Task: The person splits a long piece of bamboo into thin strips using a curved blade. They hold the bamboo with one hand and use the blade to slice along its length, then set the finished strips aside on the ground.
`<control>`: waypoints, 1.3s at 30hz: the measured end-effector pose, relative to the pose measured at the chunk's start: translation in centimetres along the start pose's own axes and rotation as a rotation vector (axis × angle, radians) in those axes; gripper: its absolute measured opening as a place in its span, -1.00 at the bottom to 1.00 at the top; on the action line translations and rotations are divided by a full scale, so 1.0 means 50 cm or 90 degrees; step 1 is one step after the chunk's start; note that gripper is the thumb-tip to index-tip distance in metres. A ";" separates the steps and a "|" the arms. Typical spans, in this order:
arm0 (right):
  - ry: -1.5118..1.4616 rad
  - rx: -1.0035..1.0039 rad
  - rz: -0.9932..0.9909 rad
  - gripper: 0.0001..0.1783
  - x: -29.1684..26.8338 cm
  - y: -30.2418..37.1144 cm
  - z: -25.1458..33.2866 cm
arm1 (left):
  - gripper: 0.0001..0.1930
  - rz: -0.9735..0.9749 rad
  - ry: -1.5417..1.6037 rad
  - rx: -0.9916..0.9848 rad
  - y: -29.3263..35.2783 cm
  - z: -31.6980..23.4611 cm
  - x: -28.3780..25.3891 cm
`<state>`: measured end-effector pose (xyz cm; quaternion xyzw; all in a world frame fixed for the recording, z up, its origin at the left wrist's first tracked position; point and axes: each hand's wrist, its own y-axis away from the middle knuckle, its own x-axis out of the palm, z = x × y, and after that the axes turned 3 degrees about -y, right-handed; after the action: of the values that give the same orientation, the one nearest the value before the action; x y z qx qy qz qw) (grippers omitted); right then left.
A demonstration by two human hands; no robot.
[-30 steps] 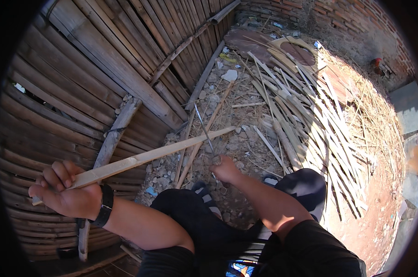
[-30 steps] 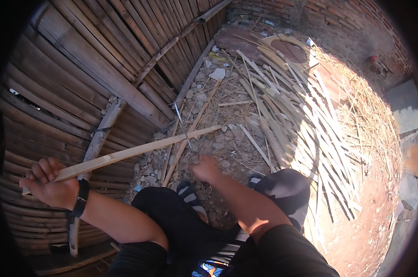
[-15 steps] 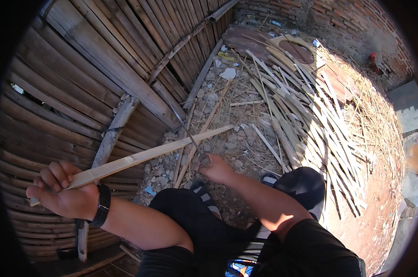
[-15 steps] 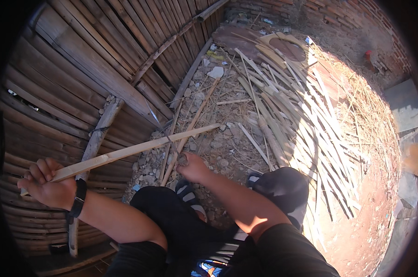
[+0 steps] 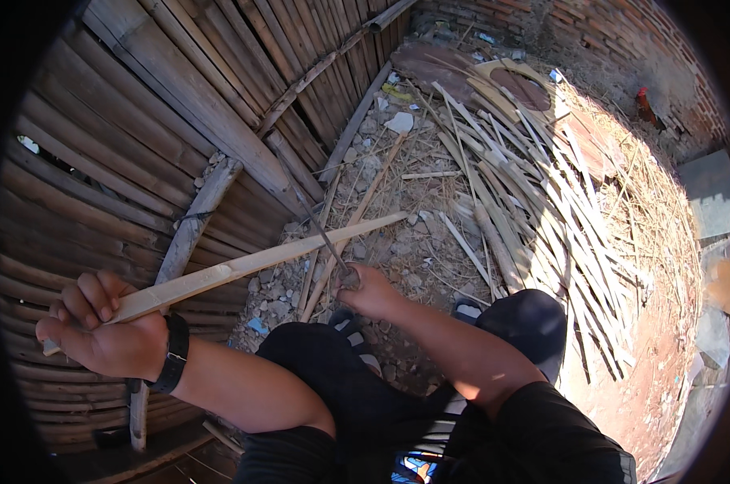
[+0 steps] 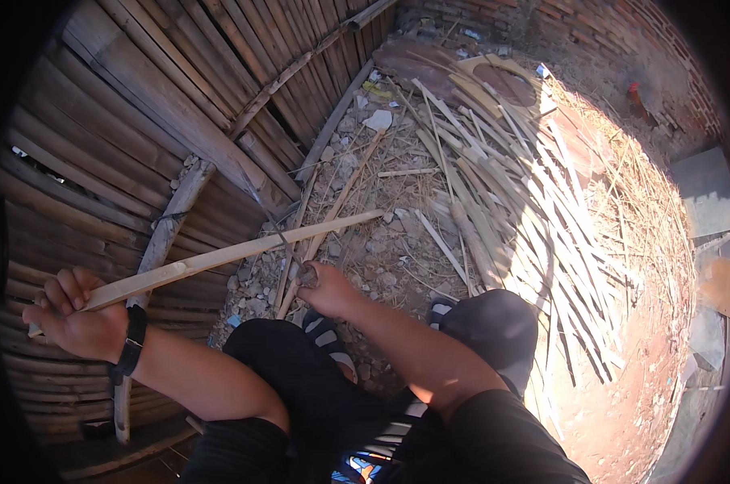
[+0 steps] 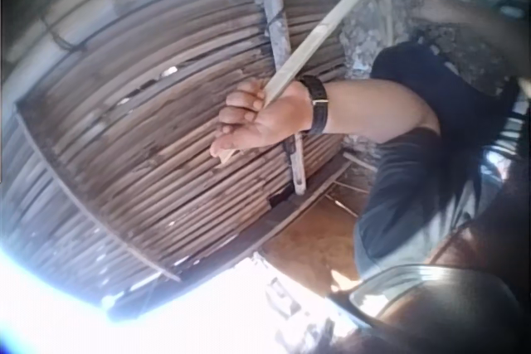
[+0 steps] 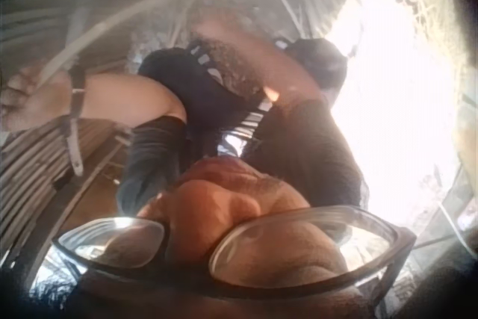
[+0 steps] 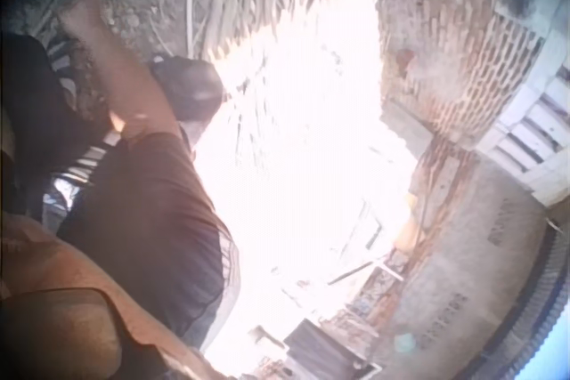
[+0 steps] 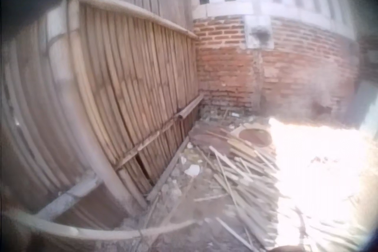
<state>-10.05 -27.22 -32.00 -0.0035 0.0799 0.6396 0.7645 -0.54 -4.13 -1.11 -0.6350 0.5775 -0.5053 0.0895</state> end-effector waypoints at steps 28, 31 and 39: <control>-0.804 0.164 -0.018 -0.81 -0.101 0.000 0.183 | -0.68 0.141 0.215 -0.039 0.028 -0.197 -0.019; -0.779 0.121 -0.017 -0.79 -0.127 -0.004 0.203 | -0.64 0.108 0.231 -0.017 0.032 -0.213 -0.025; -0.600 0.012 -0.178 -0.73 -0.281 0.018 0.328 | -0.60 -0.155 -0.077 0.042 -0.026 -0.089 -0.010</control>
<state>-11.39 -39.02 -13.93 0.2822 -0.2702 0.4625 0.7959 -2.97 -1.23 1.64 -0.7263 0.4729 -0.4919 0.0833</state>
